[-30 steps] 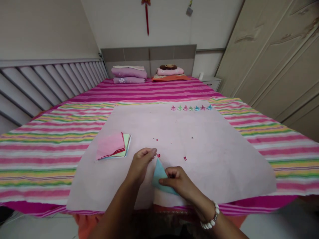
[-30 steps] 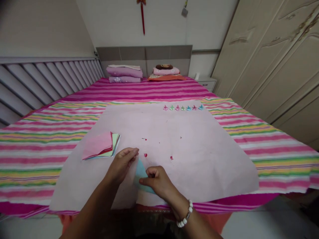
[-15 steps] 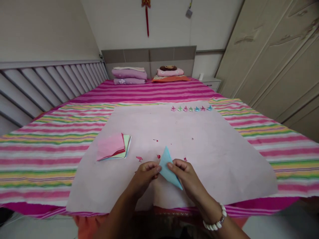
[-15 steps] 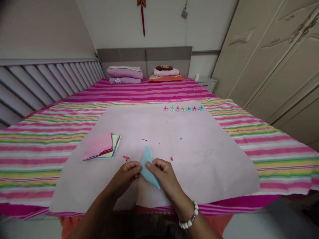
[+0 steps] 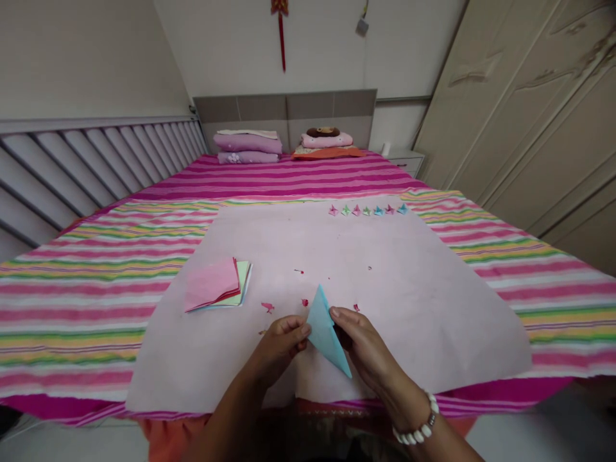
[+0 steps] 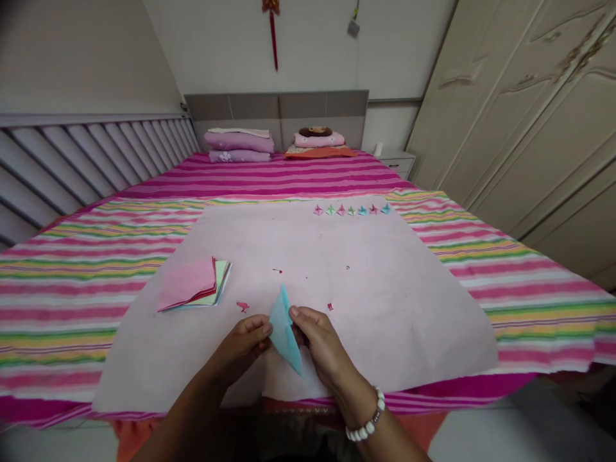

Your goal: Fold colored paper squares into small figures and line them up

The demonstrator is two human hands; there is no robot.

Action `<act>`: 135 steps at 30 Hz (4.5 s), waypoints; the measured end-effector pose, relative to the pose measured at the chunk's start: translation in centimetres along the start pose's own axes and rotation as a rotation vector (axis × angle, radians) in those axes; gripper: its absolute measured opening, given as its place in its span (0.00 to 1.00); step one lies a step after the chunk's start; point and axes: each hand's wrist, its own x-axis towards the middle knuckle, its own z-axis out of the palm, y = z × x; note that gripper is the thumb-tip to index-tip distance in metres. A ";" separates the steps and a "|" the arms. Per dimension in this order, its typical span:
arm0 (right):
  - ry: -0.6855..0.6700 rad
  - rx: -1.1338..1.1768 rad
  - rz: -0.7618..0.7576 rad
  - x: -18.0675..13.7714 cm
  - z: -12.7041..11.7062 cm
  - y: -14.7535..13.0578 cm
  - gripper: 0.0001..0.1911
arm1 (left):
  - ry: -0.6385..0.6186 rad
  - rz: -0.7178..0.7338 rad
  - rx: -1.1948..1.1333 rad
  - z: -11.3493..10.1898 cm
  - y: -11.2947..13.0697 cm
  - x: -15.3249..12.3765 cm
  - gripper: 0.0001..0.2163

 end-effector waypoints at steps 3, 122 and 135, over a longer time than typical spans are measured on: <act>0.039 0.050 0.067 0.0 0.0 -0.3 0.19 | -0.010 -0.005 -0.007 0.0 0.0 0.0 0.14; 0.250 -0.746 -0.343 1.3 -0.3 1.4 0.06 | 0.316 0.088 0.179 1.9 -0.8 1.1 0.18; 0.243 -0.889 -0.435 1.7 -0.2 1.4 0.10 | 0.282 0.211 0.566 2.7 -0.5 1.0 0.12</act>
